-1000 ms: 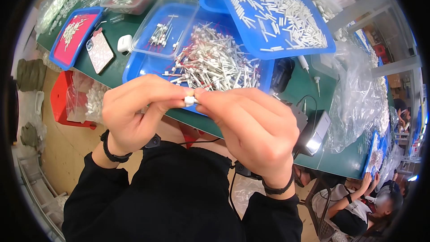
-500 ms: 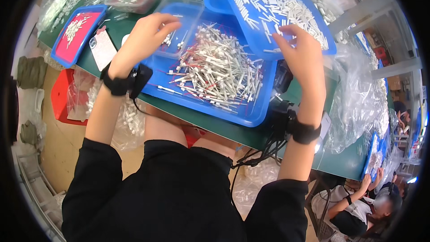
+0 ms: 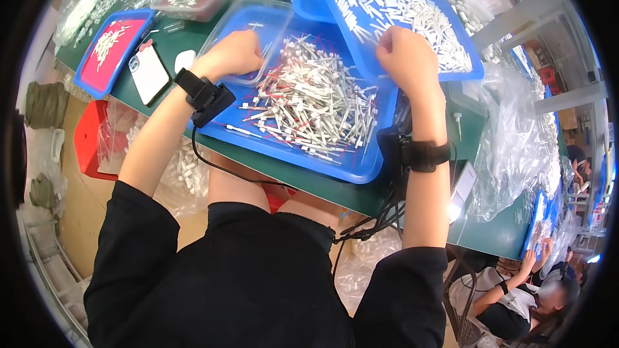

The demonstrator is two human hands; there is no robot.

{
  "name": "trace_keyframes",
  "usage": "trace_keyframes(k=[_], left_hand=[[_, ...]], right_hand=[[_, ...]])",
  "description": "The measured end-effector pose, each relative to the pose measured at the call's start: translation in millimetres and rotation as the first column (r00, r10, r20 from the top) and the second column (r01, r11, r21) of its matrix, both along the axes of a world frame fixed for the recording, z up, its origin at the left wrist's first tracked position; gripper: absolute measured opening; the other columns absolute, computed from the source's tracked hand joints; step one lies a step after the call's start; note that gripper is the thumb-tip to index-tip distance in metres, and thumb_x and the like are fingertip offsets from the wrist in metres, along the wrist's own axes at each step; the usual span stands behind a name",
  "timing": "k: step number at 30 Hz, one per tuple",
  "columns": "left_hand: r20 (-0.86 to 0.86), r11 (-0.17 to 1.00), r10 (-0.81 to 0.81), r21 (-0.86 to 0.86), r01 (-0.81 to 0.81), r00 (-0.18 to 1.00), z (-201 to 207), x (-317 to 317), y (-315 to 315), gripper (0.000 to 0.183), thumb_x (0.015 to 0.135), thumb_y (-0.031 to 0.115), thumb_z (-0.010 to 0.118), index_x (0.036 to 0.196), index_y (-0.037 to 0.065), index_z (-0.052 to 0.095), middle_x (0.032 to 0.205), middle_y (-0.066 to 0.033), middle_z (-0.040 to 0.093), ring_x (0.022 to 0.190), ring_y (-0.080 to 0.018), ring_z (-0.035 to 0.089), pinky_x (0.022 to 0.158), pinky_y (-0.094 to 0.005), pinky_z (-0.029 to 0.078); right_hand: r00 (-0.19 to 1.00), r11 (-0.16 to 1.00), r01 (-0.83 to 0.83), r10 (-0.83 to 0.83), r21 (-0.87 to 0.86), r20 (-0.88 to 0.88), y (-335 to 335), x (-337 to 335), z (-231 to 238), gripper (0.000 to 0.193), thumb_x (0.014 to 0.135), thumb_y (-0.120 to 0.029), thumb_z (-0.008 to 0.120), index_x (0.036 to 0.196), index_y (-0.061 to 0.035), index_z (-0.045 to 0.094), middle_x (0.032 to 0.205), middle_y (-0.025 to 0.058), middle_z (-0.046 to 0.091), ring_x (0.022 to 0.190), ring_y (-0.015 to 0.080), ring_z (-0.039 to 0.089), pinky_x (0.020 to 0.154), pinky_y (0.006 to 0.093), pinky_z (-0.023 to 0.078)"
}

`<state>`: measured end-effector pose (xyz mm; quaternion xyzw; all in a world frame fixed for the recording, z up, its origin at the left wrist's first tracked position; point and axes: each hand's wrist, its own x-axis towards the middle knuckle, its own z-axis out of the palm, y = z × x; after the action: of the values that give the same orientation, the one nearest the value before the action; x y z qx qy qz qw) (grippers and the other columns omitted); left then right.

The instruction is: The person picks small white cylindrical components from a blue tray and inserts them into clear plastic tubes held in the other hand. They repeat this process, occasionally placing the filled tubes into a clear plastic container. The workspace includes multiple trays of components and plastic packaging.

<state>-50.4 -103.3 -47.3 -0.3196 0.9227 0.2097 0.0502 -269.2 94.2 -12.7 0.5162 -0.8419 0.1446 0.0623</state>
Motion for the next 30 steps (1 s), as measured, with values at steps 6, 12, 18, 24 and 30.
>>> trace_keyframes(k=[6,12,18,24,30], left_hand=[[-0.164,0.991,-0.018,-0.131,-0.004,0.986,-16,-1,-5,0.018,0.072,0.014,0.067,0.079,-0.003,0.069,0.082,-0.0232,0.068,0.080,-0.0387,0.067,0.076,-0.0420,0.053],[-0.013,0.984,-0.091,-0.154,0.087,0.996,-12,-4,-5,0.021,0.074,0.007,0.060,0.089,-0.006,0.067,0.093,-0.0273,0.066,0.091,-0.0401,0.066,0.078,-0.0441,0.054],[-0.262,0.980,-0.002,-0.191,-0.050,0.965,2,12,-4,0.014,0.077,0.005,0.061,0.084,-0.004,0.068,0.081,-0.0222,0.068,0.080,-0.0360,0.067,0.074,-0.0396,0.053],[-0.527,0.960,-0.045,-0.259,-0.110,0.849,6,23,-2,0.016,0.081,0.006,0.064,0.095,0.000,0.070,0.081,-0.0154,0.069,0.077,-0.0265,0.068,0.071,-0.0344,0.053],[-0.796,0.974,-0.227,-0.184,0.134,0.561,62,55,69,0.020,0.079,-0.002,0.067,0.097,0.003,0.072,0.080,-0.0062,0.067,0.068,-0.0159,0.062,0.063,-0.0254,0.048]], right_hand=[[0.987,0.953,0.072,-0.025,-0.294,0.161,14,16,16,0.017,0.083,-0.022,0.063,0.093,-0.0093,0.065,0.086,0.0091,0.072,0.076,0.0260,0.068,0.070,0.0367,0.051],[0.975,0.923,0.088,-0.002,-0.374,0.222,35,37,23,0.015,0.083,-0.017,0.065,0.094,-0.0065,0.064,0.085,0.0083,0.072,0.073,0.0209,0.067,0.067,0.0314,0.051],[0.952,0.886,0.124,0.021,-0.447,0.305,56,55,34,0.016,0.084,-0.010,0.064,0.100,-0.0055,0.066,0.087,0.0063,0.073,0.072,0.0134,0.067,0.062,0.0258,0.050],[0.927,0.863,0.086,0.114,-0.498,0.357,68,68,35,0.014,0.086,-0.007,0.066,0.099,-0.0037,0.068,0.085,0.0015,0.070,0.069,0.0065,0.061,0.059,0.0209,0.046],[0.753,0.811,0.027,0.368,-0.584,0.546,69,100,44,0.014,0.088,-0.005,0.066,0.102,-0.0039,0.069,0.083,0.0008,0.067,0.070,0.0060,0.059,0.060,0.0204,0.047]])
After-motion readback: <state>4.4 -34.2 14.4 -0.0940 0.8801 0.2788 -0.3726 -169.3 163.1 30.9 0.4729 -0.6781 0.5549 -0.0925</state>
